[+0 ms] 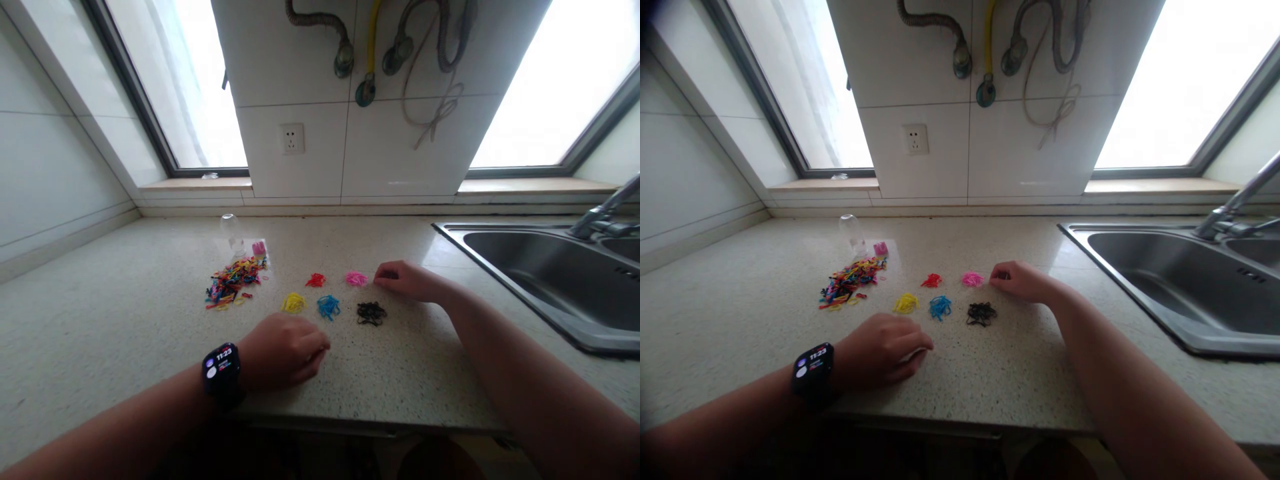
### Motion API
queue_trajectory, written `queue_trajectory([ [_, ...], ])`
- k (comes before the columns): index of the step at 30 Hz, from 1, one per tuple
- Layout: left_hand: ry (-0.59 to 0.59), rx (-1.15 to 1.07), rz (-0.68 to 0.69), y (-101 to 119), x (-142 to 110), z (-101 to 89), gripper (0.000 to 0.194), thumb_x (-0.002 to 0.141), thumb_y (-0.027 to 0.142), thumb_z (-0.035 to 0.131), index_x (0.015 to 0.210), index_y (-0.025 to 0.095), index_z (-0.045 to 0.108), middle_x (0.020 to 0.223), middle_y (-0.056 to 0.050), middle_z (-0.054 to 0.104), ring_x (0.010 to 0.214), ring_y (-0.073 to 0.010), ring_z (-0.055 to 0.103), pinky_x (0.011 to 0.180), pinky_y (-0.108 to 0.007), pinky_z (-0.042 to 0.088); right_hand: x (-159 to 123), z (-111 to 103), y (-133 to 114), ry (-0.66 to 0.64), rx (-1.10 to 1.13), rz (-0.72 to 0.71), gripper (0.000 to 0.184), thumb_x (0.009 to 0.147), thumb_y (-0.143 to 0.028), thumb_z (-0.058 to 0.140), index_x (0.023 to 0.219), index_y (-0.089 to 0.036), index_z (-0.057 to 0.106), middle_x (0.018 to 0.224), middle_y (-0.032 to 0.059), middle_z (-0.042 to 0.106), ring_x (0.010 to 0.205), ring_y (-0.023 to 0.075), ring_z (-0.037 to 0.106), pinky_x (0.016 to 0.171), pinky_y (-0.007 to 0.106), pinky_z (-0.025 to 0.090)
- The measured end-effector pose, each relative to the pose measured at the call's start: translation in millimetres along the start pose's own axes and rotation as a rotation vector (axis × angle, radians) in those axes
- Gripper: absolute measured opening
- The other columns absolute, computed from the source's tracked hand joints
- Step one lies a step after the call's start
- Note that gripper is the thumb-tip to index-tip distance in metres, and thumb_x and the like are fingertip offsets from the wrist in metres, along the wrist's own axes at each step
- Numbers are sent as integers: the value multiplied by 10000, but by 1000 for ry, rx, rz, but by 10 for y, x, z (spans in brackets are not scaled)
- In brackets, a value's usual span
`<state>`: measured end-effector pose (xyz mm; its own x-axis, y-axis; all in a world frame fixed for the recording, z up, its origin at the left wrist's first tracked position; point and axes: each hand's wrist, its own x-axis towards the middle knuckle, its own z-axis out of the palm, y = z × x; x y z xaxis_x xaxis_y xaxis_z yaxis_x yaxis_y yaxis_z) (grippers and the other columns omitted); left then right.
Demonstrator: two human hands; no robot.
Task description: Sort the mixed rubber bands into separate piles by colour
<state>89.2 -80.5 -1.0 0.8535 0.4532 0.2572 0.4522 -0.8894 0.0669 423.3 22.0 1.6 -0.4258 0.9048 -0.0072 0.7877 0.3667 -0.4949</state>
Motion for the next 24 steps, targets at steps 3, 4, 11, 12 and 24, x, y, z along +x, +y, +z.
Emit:
queue_trajectory([
  [3, -34, -11, 77, 109, -49, 7, 143, 931, 239, 476, 945, 207, 615, 746, -7, 651, 644, -151, 582, 565, -289, 387, -1, 2, 1, 3, 3, -3, 338, 872, -475, 548, 907, -178, 706, 794, 57, 694, 723, 184, 588, 656, 303, 423],
  [4, -46, -28, 90, 132, -61, 10, 128, 924, 235, 482, 944, 208, 606, 743, -1, 651, 638, -147, 580, 559, -291, 383, -1, 4, 7, 4, 6, -4, 337, 874, -474, 547, 905, -176, 703, 791, 56, 691, 721, 183, 585, 655, 302, 422],
  [11, -90, -65, 106, 155, -72, 24, 66, 897, 222, 497, 892, 208, 562, 725, 5, 649, 620, -142, 579, 541, -297, 364, 2, 19, 50, 38, 45, -13, 328, 879, -476, 542, 902, -184, 689, 789, 44, 676, 715, 174, 567, 654, 299, 420],
  [12, -90, -59, 109, 153, -70, 23, 59, 893, 221, 501, 888, 208, 559, 724, 4, 649, 617, -142, 578, 536, -297, 357, 7, 16, 39, 57, 55, -15, 331, 880, -477, 540, 902, -182, 687, 781, 42, 669, 708, 171, 561, 651, 299, 419],
  [24, -96, -36, 131, 131, -85, 37, 56, 907, 260, 511, 904, 213, 542, 741, 15, 658, 628, -154, 620, 530, -303, 396, 546, 115, -1209, 92, 70, -261, 208, 870, -329, 589, 895, -159, 705, 733, 30, 682, 623, 123, 562, 597, 247, 404],
])
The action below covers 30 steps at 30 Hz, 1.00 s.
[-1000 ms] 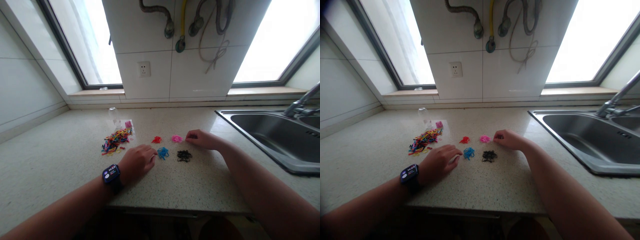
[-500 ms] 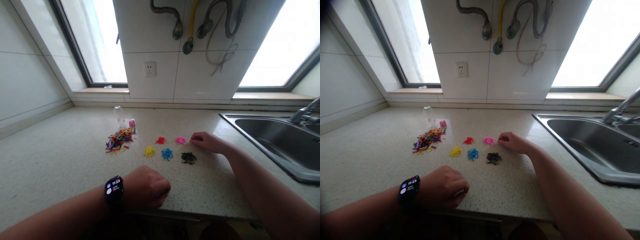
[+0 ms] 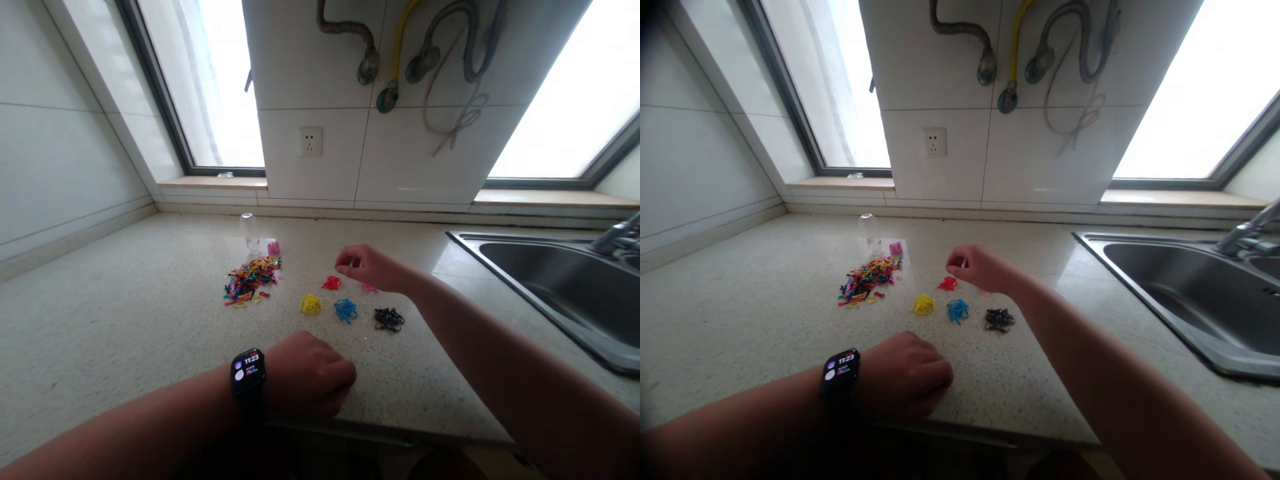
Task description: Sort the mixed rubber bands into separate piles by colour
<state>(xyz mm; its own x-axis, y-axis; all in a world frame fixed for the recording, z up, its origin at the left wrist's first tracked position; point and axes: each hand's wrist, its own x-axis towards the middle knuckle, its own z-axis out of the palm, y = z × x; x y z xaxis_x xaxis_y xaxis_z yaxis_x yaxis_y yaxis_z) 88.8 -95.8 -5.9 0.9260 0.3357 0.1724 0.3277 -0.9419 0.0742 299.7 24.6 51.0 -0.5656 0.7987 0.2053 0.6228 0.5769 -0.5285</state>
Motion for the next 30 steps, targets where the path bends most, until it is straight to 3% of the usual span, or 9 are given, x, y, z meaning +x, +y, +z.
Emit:
queue_trajectory([
  [4, 6, -2, 8, -2, 1, -4, 72, 913, 269, 518, 902, 204, 548, 746, 2, 668, 623, -152, 626, 529, -287, 405, 488, 327, -319, -55, -141, -124, 171, 844, -266, 608, 906, -166, 732, 823, 43, 737, 704, 133, 622, 642, 235, 403],
  [7, 16, -4, 21, -8, 1, -15, 78, 916, 270, 514, 906, 202, 552, 756, -5, 673, 640, -158, 634, 544, -287, 415, 779, 572, -427, -132, -299, -138, 187, 827, -294, 611, 914, -203, 749, 888, 42, 757, 776, 163, 657, 655, 241, 404],
  [12, 27, 1, 26, -18, -5, -17, 90, 919, 284, 517, 886, 205, 544, 761, 2, 673, 649, -160, 636, 546, -295, 418, 981, 842, -505, -184, -476, -80, 261, 824, -360, 569, 959, -239, 757, 976, 71, 760, 852, 219, 684, 655, 266, 436],
  [21, 57, 20, 31, -15, -7, -5, 129, 926, 295, 513, 845, 198, 538, 728, -8, 665, 639, -165, 638, 537, -294, 407, 995, 962, -585, -221, -530, -18, 358, 860, -404, 520, 1045, -193, 741, 1064, 135, 744, 926, 264, 693, 750, 313, 502],
  [30, 45, 21, 38, -23, -18, -1, 123, 925, 303, 523, 863, 199, 546, 742, -16, 672, 643, -166, 642, 537, -292, 412, 958, 921, -521, -164, -494, -9, 286, 869, -382, 551, 1009, -229, 748, 1041, 91, 755, 931, 236, 690, 735, 276, 478],
])
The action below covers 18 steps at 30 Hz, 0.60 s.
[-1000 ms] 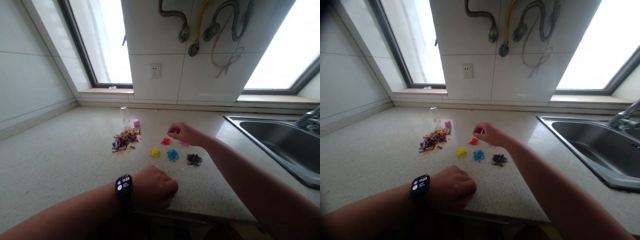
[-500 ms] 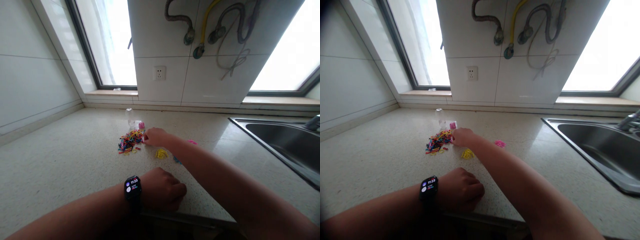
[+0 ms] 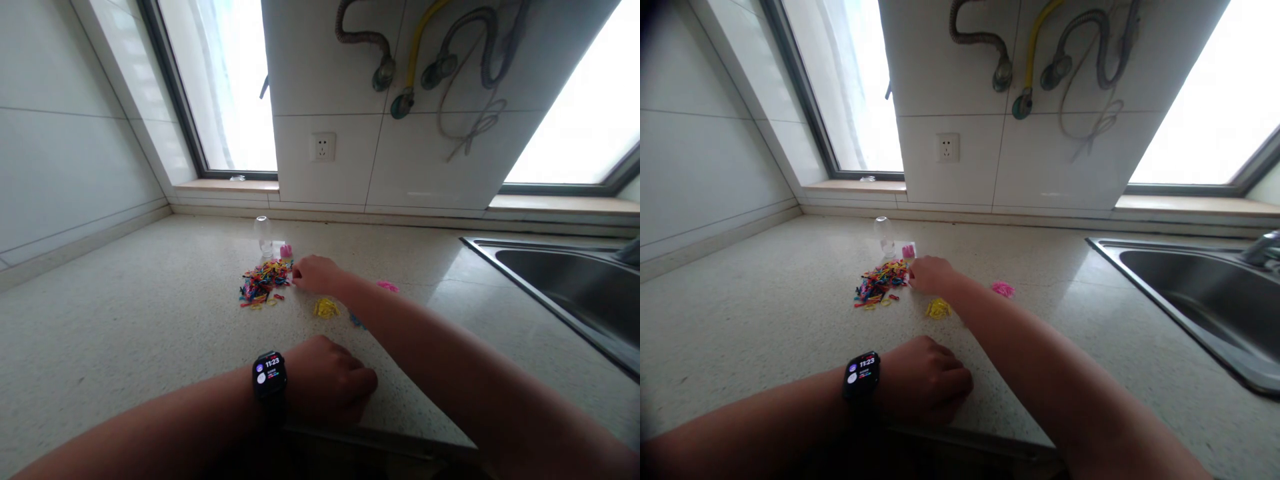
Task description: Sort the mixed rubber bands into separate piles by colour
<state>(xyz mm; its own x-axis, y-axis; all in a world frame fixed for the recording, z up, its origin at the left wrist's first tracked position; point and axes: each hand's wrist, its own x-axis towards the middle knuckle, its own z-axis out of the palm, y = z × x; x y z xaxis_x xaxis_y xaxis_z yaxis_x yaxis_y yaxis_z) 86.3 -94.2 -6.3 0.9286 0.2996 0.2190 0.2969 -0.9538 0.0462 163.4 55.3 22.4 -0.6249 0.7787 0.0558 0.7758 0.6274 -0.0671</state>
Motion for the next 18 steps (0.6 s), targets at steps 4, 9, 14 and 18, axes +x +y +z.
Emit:
queue_trajectory([
  [4, -4, -3, -10, -2, -3, 8, 105, 920, 296, 521, 872, 204, 541, 747, -10, 673, 640, -166, 640, 523, -289, 398, -149, -107, 233, 67, 60, 13, 234, 860, -364, 592, 964, -228, 752, 954, 66, 766, 849, 201, 683, 678, 252, 442],
  [9, -33, -7, -23, 2, 0, 9, 75, 898, 287, 536, 888, 212, 535, 749, 2, 666, 631, -160, 622, 514, -283, 376, -541, -296, 808, 181, 219, 45, 198, 848, -312, 609, 889, -173, 743, 825, 58, 747, 725, 155, 641, 651, 247, 417],
  [14, -36, -11, -26, 5, 0, 20, 49, 901, 254, 510, 880, 210, 518, 741, 8, 649, 621, -142, 594, 528, -280, 357, -1106, -270, 1483, 207, 363, 163, 243, 839, -367, 600, 862, -156, 718, 767, 48, 705, 673, 147, 593, 640, 266, 421],
  [18, -44, -18, -33, 9, 5, 15, 35, 892, 243, 506, 878, 216, 524, 735, 19, 638, 625, -146, 585, 525, -299, 344, -1515, -78, 1802, 185, 546, 268, 305, 835, -435, 596, 875, -150, 699, 732, 45, 671, 642, 143, 562, 605, 270, 419],
])
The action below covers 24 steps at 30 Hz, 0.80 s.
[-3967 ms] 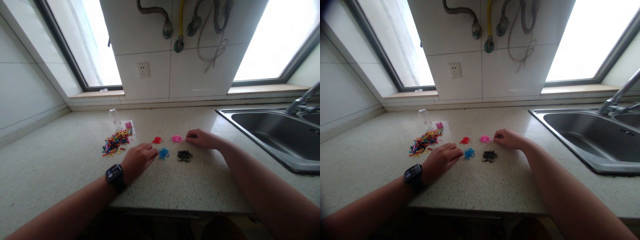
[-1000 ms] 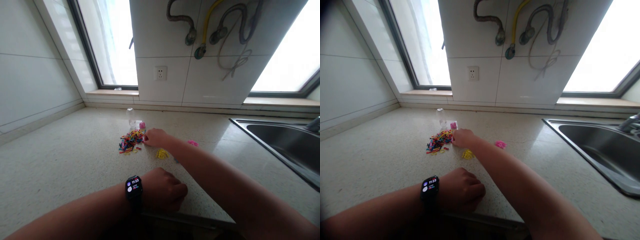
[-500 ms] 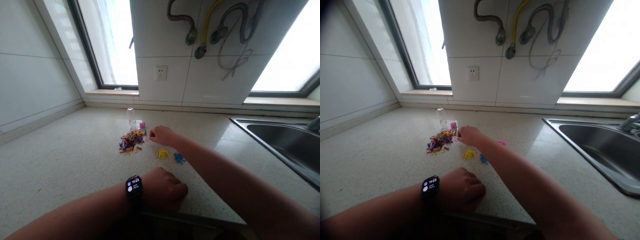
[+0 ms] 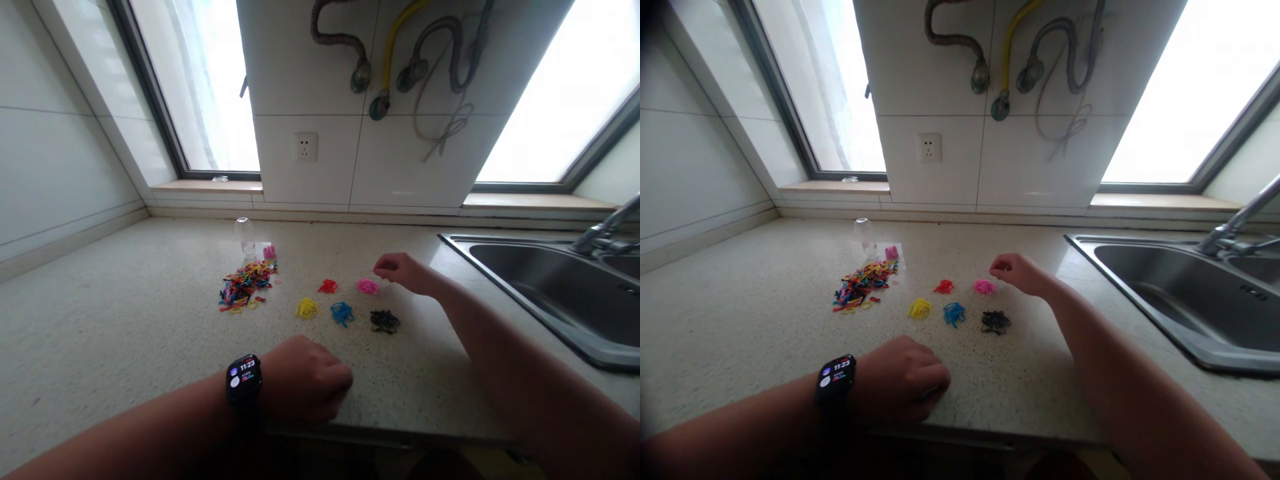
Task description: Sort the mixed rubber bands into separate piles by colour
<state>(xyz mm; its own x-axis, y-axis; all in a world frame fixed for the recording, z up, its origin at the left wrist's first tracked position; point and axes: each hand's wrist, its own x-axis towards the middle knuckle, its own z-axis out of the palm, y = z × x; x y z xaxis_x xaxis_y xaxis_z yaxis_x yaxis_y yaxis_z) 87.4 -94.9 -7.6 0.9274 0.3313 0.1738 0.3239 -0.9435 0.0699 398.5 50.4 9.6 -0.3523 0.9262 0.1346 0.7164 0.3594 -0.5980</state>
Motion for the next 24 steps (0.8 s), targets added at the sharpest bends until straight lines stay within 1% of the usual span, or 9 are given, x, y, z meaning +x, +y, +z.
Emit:
queue_trajectory([
  [2, -17, -10, -3, 8, 6, -16, 30, 887, 236, 508, 887, 216, 531, 748, 19, 643, 634, -147, 584, 532, -301, 346, -114, 2, 106, -25, 36, 49, 326, 832, -452, 601, 888, -147, 701, 723, 45, 662, 628, 140, 548, 584, 268, 408],
  [4, -27, -14, -7, 17, 14, -35, 36, 889, 223, 500, 882, 212, 534, 748, 16, 643, 634, -144, 580, 539, -301, 347, -182, 6, 138, -59, 32, 68, 335, 828, -460, 611, 901, -148, 707, 723, 45, 664, 629, 140, 545, 580, 267, 402],
  [11, -35, -26, -22, 23, 12, -34, 49, 880, 211, 488, 875, 213, 538, 745, 24, 630, 631, -138, 559, 550, -308, 341, -199, 25, 70, -126, -53, 34, 326, 835, -456, 615, 907, -161, 733, 809, 63, 708, 713, 161, 592, 640, 271, 421],
  [18, -25, -22, -25, 25, 8, -24, 52, 892, 207, 483, 879, 205, 533, 750, 14, 630, 638, -136, 558, 562, -299, 344, -201, 37, 76, -119, -64, 33, 322, 836, -453, 617, 907, -161, 733, 791, 56, 698, 702, 159, 583, 627, 268, 414],
  [24, -17, -34, -20, 24, 5, -19, 40, 886, 195, 492, 875, 203, 531, 741, 10, 626, 639, -133, 560, 570, -292, 357, -210, 16, 123, -100, -27, 49, 343, 851, -461, 584, 912, -154, 724, 770, 52, 689, 664, 150, 563, 602, 268, 409],
])
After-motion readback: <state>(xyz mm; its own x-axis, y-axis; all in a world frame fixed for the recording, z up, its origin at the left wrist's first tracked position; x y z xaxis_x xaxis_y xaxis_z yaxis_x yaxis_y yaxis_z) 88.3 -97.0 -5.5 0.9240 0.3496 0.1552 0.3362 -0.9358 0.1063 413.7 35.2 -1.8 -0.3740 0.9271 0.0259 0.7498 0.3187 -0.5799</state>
